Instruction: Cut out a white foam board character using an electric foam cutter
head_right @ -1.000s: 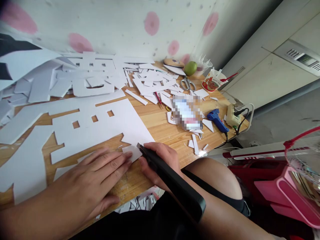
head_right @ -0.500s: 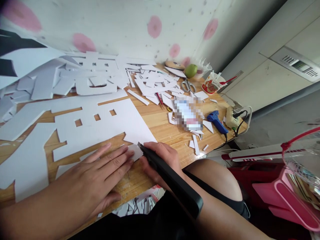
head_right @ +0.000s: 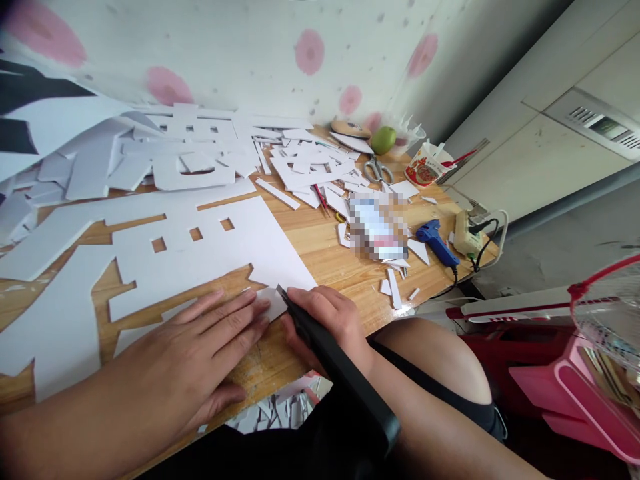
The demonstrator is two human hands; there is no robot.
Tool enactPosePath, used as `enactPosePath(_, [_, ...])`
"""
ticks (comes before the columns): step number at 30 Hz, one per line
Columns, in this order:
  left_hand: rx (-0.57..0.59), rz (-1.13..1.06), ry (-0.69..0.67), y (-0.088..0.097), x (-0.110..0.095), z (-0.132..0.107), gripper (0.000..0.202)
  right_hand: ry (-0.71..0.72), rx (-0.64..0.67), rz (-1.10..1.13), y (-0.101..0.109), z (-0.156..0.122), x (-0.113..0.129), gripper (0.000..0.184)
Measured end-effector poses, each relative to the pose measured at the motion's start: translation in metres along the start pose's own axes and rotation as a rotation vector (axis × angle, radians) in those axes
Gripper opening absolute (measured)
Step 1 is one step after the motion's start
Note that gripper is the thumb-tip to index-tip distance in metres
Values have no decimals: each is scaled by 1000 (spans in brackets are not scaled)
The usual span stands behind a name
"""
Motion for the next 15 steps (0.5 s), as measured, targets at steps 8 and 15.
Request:
enactPosePath(8, [-32,29,14,0,-3,1,62,38,14,-44,1,2,5,32])
enactPosePath(15, [-8,40,28,0,-5,-1,65,39,3,-59,2,-1,7,32])
Point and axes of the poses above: each hand's wrist, its own z-axis towards the middle knuckle, its own y-axis out of the back of the hand, x = y × z, the point moved 4 cm from there along z, towards the middle knuckle, and after that the axes turned 5 degrees about y, right-handed, at the moved point
